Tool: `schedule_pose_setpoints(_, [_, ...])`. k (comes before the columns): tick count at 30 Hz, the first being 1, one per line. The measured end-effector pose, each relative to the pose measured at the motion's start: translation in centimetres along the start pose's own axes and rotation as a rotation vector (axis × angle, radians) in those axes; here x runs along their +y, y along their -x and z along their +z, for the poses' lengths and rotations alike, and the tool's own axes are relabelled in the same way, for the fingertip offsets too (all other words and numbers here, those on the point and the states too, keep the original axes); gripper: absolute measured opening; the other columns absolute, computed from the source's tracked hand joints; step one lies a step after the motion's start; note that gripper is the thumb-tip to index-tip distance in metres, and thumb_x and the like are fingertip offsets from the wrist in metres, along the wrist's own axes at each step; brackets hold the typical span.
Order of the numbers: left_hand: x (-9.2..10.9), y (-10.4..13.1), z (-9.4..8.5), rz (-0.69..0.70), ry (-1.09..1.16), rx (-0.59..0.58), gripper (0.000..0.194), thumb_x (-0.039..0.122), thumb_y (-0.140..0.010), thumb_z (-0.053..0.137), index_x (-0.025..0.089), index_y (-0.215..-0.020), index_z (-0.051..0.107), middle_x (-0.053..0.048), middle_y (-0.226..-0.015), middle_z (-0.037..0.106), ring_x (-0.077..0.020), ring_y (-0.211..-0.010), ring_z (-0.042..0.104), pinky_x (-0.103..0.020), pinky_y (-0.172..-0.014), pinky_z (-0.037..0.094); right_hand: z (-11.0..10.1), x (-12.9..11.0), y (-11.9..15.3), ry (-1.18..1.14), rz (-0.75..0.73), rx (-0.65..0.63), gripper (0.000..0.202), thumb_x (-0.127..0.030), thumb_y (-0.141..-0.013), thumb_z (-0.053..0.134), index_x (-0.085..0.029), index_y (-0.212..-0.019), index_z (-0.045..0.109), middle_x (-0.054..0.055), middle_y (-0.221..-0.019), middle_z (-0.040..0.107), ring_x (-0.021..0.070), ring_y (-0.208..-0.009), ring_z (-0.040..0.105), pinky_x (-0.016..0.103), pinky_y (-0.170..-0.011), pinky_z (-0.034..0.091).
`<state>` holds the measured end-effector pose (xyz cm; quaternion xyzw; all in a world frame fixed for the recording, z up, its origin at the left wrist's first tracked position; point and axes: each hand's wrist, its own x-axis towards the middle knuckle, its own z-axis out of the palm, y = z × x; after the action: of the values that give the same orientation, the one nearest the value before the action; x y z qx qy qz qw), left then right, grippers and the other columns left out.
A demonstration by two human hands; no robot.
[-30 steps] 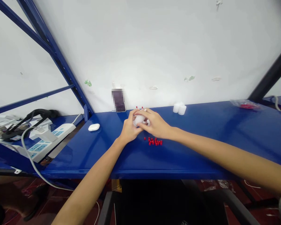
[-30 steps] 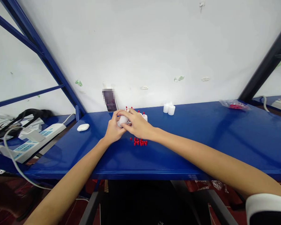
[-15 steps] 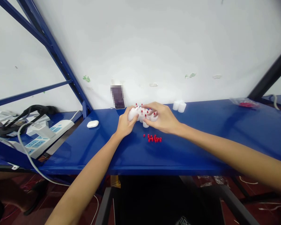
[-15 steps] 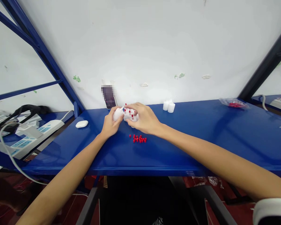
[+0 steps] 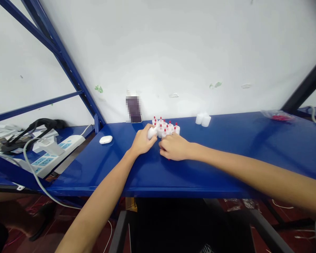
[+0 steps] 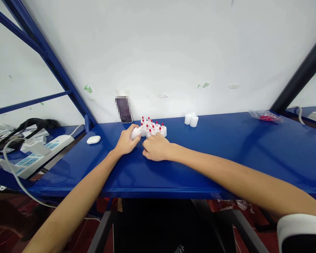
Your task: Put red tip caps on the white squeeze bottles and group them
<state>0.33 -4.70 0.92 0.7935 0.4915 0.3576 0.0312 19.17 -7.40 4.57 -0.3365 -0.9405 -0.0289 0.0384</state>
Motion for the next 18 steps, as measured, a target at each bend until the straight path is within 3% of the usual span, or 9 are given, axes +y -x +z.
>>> schedule_pose_setpoints(5, [0.6, 0.1, -0.4, 0.096, -0.048, -0.078, 0.030, 0.029, -0.082, 0.053, 0.019, -0.110, 0.057, -0.001, -0.076, 0.066, -0.0187, -0.064, 0.061, -0.028, -0.064, 0.041, -0.6, 2.5, 1.3, -0.326, 0.118, 0.325, 0.023, -0.025, -0.094, 0.045, -0.016, -0.083, 0.062, 0.005, -0.076, 0.067, 0.0161, -0.066, 0.057, 0.029, -0.065, 0.038])
schedule_pose_setpoints(8, [1.4, 0.2, -0.3, 0.165, -0.093, -0.147, 0.031, 0.030, -0.081, 0.054, 0.020, -0.110, 0.056, 0.000, -0.070, 0.063, -0.0188, -0.061, 0.060, -0.028, -0.062, 0.040, -0.5, 3.8, 2.5, -0.489, 0.111, 0.458, 0.020, -0.030, -0.096, 0.048, -0.016, -0.091, 0.061, 0.004, -0.080, 0.067, 0.0150, -0.067, 0.057, 0.028, -0.065, 0.040])
schedule_pose_setpoints(18, [2.5, 0.6, 0.3, 0.286, -0.068, -0.194, 0.027, 0.026, -0.080, 0.052, 0.020, -0.106, 0.053, 0.001, -0.069, 0.060, -0.0181, -0.060, 0.057, -0.027, -0.062, 0.040, 0.4, 4.0, 3.7, -0.484, -0.042, 0.559, 0.016, -0.029, -0.094, 0.055, -0.017, -0.095, 0.066, 0.003, -0.084, 0.069, 0.0130, -0.066, 0.058, 0.027, -0.065, 0.044])
